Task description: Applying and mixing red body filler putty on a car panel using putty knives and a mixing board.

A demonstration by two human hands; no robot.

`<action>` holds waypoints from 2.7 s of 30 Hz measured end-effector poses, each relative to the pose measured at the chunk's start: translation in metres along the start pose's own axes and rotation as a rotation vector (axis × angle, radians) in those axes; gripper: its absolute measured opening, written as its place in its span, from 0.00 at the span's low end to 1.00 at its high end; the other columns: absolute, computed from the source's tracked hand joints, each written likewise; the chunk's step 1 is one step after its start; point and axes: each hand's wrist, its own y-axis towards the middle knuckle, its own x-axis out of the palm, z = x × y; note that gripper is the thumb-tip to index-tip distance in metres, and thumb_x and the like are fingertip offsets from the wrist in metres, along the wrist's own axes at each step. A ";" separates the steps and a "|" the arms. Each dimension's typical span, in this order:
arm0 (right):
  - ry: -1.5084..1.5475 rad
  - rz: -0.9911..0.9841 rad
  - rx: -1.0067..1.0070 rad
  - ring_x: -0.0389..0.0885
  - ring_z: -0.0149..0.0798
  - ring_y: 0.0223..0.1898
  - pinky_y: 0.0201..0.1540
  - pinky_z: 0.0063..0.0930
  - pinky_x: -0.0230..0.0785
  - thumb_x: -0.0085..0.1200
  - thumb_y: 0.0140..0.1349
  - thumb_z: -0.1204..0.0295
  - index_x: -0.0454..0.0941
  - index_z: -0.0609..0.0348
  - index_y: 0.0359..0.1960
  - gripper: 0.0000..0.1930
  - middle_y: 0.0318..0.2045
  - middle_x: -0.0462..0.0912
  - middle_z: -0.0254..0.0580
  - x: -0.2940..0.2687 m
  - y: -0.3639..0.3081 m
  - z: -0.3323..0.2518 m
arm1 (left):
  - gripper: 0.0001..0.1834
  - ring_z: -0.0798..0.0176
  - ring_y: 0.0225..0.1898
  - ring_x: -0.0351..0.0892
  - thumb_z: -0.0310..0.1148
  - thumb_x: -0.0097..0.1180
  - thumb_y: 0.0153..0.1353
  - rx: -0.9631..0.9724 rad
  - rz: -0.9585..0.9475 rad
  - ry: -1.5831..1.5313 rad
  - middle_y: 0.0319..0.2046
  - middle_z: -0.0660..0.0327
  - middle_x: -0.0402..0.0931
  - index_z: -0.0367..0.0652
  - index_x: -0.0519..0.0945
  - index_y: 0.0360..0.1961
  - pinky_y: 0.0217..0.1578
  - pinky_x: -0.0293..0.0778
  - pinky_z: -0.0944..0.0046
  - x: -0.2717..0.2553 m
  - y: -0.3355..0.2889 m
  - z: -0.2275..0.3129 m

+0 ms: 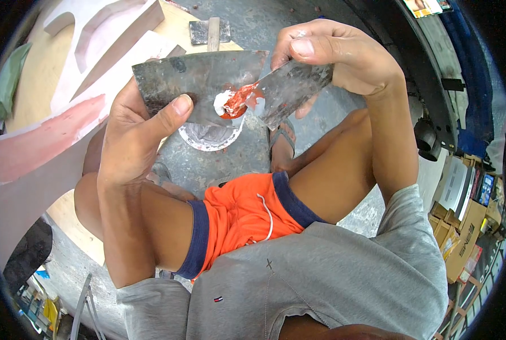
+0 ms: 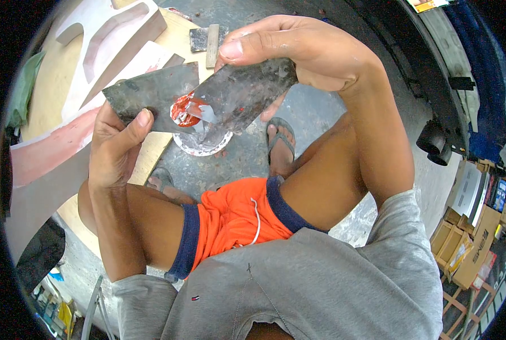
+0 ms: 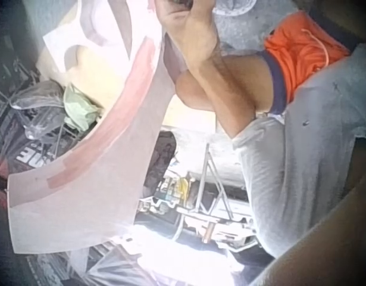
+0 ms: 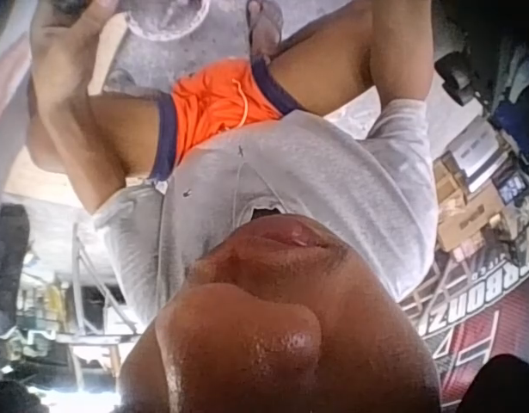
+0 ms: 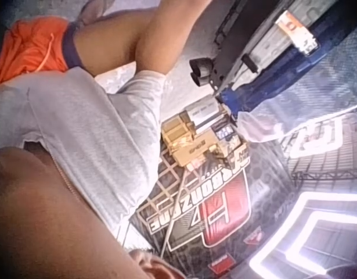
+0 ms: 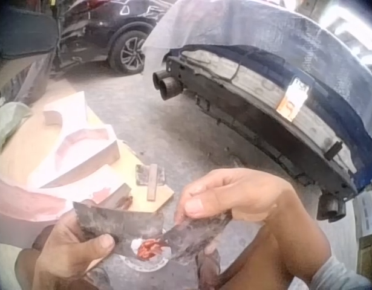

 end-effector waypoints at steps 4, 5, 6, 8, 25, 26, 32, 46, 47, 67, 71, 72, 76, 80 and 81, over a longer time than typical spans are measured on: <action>0.005 0.068 0.060 0.88 0.40 0.37 0.30 0.39 0.89 0.56 0.70 0.54 0.81 0.69 0.45 0.24 0.40 0.83 0.47 0.004 0.002 -0.002 | 0.22 0.66 0.51 0.80 0.26 0.66 0.64 0.041 -0.026 0.021 0.50 0.59 0.83 0.36 0.77 0.59 0.56 0.73 0.62 -0.004 -0.001 0.002; 0.006 0.069 0.059 0.88 0.40 0.37 0.30 0.39 0.89 0.56 0.70 0.54 0.81 0.69 0.45 0.24 0.40 0.83 0.47 0.005 0.002 -0.002 | 0.22 0.66 0.52 0.80 0.25 0.66 0.64 0.057 -0.026 0.055 0.50 0.59 0.83 0.36 0.77 0.59 0.56 0.73 0.62 -0.006 -0.001 0.002; -0.005 0.123 0.061 0.88 0.40 0.37 0.29 0.39 0.89 0.56 0.70 0.54 0.82 0.68 0.45 0.23 0.41 0.84 0.47 0.007 0.003 -0.001 | 0.22 0.66 0.52 0.80 0.25 0.66 0.64 0.056 -0.027 0.055 0.50 0.59 0.83 0.36 0.77 0.59 0.56 0.73 0.62 -0.008 -0.001 0.002; -0.016 0.179 0.062 0.88 0.39 0.37 0.29 0.39 0.88 0.57 0.70 0.54 0.82 0.67 0.46 0.23 0.41 0.84 0.47 0.007 0.003 0.000 | 0.22 0.65 0.52 0.80 0.25 0.65 0.65 0.061 0.000 0.016 0.50 0.59 0.83 0.36 0.77 0.60 0.57 0.73 0.62 -0.010 0.000 0.002; -0.068 0.264 -0.181 0.85 0.33 0.44 0.40 0.31 0.83 0.56 0.71 0.52 0.82 0.59 0.52 0.22 0.43 0.86 0.39 0.011 -0.004 -0.002 | 0.28 0.53 0.62 0.78 0.28 0.59 0.70 0.027 -0.001 -0.298 0.62 0.51 0.76 0.36 0.67 0.68 0.63 0.74 0.48 -0.005 0.007 0.004; -0.069 0.257 -0.190 0.85 0.33 0.44 0.40 0.31 0.83 0.56 0.71 0.52 0.82 0.59 0.52 0.22 0.43 0.86 0.39 0.015 -0.002 -0.002 | 0.27 0.53 0.62 0.78 0.28 0.58 0.70 0.042 0.003 -0.306 0.62 0.51 0.76 0.36 0.67 0.68 0.63 0.74 0.48 -0.005 0.007 0.004; 0.046 0.362 -0.529 0.81 0.26 0.45 0.49 0.24 0.75 0.50 0.77 0.58 0.80 0.61 0.52 0.18 0.42 0.84 0.35 0.040 0.011 0.009 | 0.27 0.50 0.63 0.77 0.29 0.56 0.72 0.087 0.008 -0.355 0.64 0.50 0.74 0.36 0.65 0.69 0.64 0.73 0.44 0.000 0.013 0.002; -0.667 0.577 -1.178 0.81 0.49 0.54 0.59 0.38 0.73 0.66 0.64 0.64 0.80 0.61 0.51 0.18 0.51 0.82 0.52 0.057 0.038 0.032 | 0.27 0.51 0.61 0.79 0.30 0.54 0.73 0.063 -0.059 -0.489 0.62 0.53 0.75 0.38 0.64 0.70 0.62 0.75 0.44 0.006 0.021 0.003; -0.706 0.579 -1.163 0.78 0.50 0.57 0.60 0.39 0.71 0.67 0.62 0.64 0.81 0.59 0.54 0.21 0.54 0.79 0.51 0.059 0.038 0.033 | 0.27 0.52 0.61 0.79 0.30 0.54 0.73 0.060 -0.053 -0.501 0.62 0.53 0.75 0.38 0.64 0.70 0.62 0.76 0.45 0.009 0.021 0.003; -1.119 0.746 -1.076 0.75 0.48 0.58 0.59 0.44 0.68 0.66 0.59 0.63 0.84 0.40 0.57 0.22 0.56 0.79 0.39 0.055 0.051 0.042 | 0.25 0.55 0.58 0.81 0.29 0.57 0.71 0.113 -0.018 -0.597 0.57 0.54 0.79 0.39 0.68 0.66 0.58 0.82 0.52 -0.007 0.022 0.002; -1.334 0.693 -0.869 0.76 0.47 0.58 0.58 0.45 0.67 0.65 0.60 0.61 0.84 0.38 0.56 0.20 0.55 0.80 0.36 0.053 0.043 0.036 | 0.22 0.58 0.57 0.80 0.28 0.54 0.73 0.174 -0.053 -0.674 0.58 0.57 0.78 0.42 0.70 0.66 0.56 0.79 0.53 -0.024 0.021 0.010; -1.327 0.699 -0.871 0.76 0.47 0.58 0.58 0.45 0.67 0.65 0.60 0.61 0.84 0.38 0.56 0.20 0.55 0.80 0.36 0.051 0.041 0.036 | 0.20 0.58 0.56 0.81 0.28 0.54 0.73 0.215 -0.056 -0.666 0.57 0.58 0.79 0.41 0.71 0.64 0.55 0.80 0.54 -0.024 0.020 0.015; -1.302 0.754 -0.932 0.76 0.48 0.57 0.57 0.46 0.68 0.65 0.61 0.61 0.84 0.39 0.56 0.20 0.54 0.80 0.37 0.046 0.036 0.025 | 0.19 0.58 0.55 0.82 0.29 0.55 0.72 0.228 0.114 -0.560 0.56 0.58 0.81 0.39 0.73 0.62 0.53 0.80 0.55 -0.025 0.019 0.020; -0.919 0.633 -0.942 0.81 0.47 0.53 0.55 0.46 0.73 0.60 0.67 0.57 0.83 0.47 0.57 0.20 0.50 0.83 0.43 0.047 0.025 0.011 | 0.19 0.57 0.55 0.82 0.27 0.53 0.72 0.190 0.119 -0.592 0.56 0.55 0.81 0.36 0.73 0.62 0.54 0.80 0.56 -0.024 0.021 0.021; -0.622 0.524 -0.823 0.83 0.47 0.51 0.52 0.45 0.77 0.57 0.70 0.53 0.82 0.53 0.58 0.22 0.50 0.84 0.45 0.048 0.023 0.007 | 0.19 0.56 0.56 0.82 0.26 0.52 0.72 0.168 0.013 -0.619 0.56 0.54 0.81 0.34 0.73 0.62 0.56 0.80 0.56 -0.024 0.019 0.020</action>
